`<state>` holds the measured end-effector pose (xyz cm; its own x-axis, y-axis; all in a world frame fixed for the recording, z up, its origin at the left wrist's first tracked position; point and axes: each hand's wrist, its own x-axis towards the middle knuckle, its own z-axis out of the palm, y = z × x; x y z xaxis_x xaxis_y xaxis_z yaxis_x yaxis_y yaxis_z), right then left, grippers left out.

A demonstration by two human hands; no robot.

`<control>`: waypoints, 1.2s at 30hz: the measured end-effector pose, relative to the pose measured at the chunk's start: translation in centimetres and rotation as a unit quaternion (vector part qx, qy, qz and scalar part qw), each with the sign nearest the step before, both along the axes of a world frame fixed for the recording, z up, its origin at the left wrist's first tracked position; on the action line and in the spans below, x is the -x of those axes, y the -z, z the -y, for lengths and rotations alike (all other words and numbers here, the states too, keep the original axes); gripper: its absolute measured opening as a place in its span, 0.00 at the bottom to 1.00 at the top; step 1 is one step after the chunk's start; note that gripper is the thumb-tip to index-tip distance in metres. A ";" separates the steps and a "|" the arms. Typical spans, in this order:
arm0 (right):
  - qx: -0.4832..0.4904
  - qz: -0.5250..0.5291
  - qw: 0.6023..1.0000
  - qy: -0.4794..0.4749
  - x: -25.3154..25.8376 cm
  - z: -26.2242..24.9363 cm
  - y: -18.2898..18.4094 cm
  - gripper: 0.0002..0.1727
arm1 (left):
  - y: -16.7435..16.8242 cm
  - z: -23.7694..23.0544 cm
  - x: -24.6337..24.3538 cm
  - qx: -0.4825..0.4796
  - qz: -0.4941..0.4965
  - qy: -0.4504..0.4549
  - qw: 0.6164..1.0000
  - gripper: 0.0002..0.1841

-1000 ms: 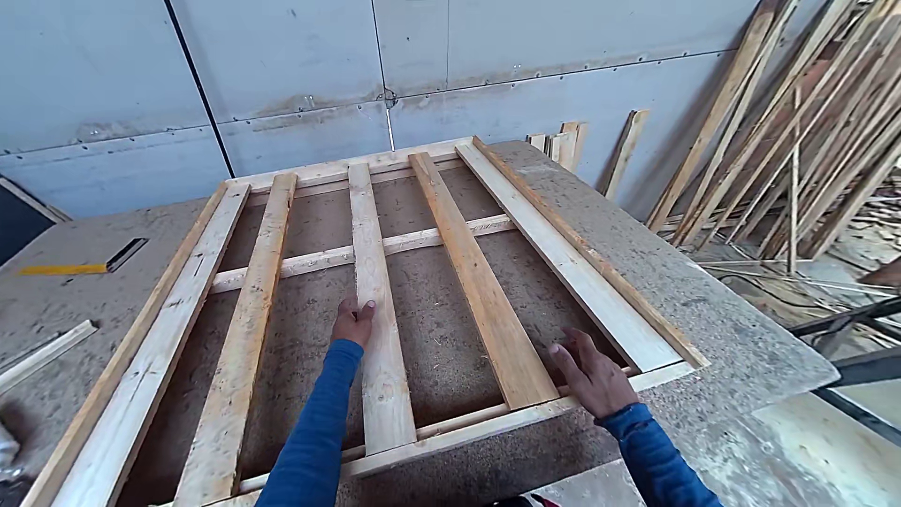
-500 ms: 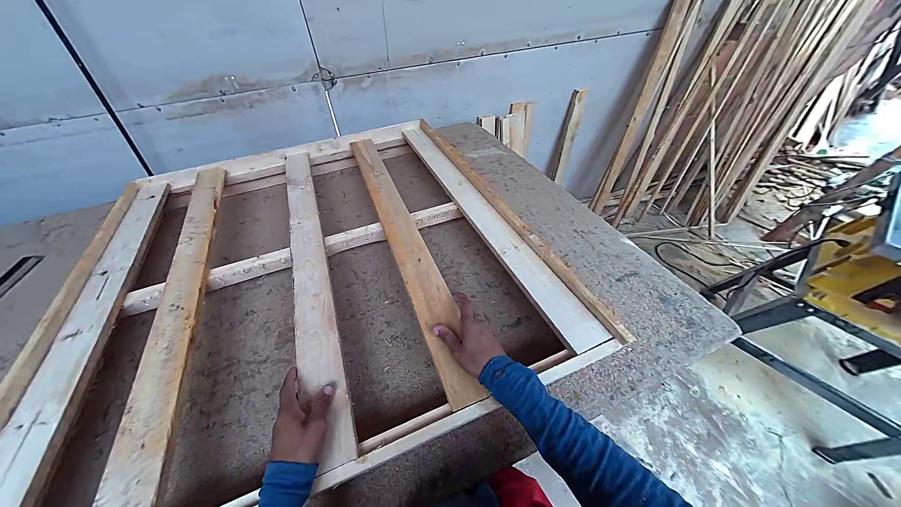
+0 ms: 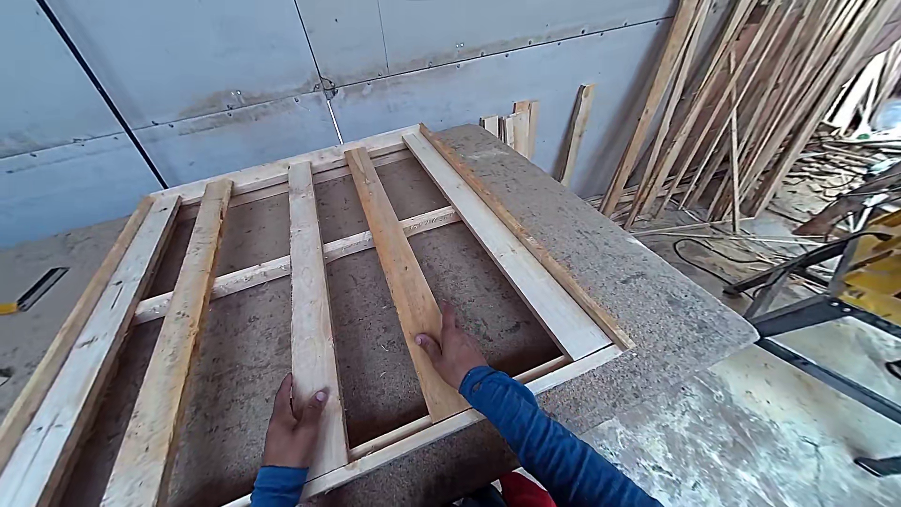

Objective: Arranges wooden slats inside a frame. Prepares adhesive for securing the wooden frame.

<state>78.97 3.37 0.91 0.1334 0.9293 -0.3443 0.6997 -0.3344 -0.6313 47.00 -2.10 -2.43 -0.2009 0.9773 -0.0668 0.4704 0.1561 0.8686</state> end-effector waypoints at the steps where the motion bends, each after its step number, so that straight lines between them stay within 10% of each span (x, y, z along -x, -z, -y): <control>1: 0.003 0.001 1.000 -0.002 0.1 0.1 -0.1 0.56 | 0.2 0.1 0.1 0.000 0.001 -0.002 1.000 0.45; 6: -0.001 -0.007 1.000 0.000 0.2 0.6 -0.5 0.57 | 0.2 0.1 0.2 0.008 -0.038 -0.029 0.999 0.49; 11: -0.040 -0.086 0.995 0.020 -0.7 2.5 -0.8 0.61 | -1.5 0.5 -1.7 0.086 -0.144 -0.013 0.986 0.80; 36: -0.026 -0.082 0.996 0.026 -1.1 0.0 1.7 0.83 | -1.3 0.5 -2.1 0.097 -0.182 -0.034 0.978 0.71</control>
<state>80.02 3.34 -0.78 0.1288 0.9396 -0.3172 0.5684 -0.3321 -0.7528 49.11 -2.63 -1.17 -0.3093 0.9371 -0.1618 0.7253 0.3425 0.5972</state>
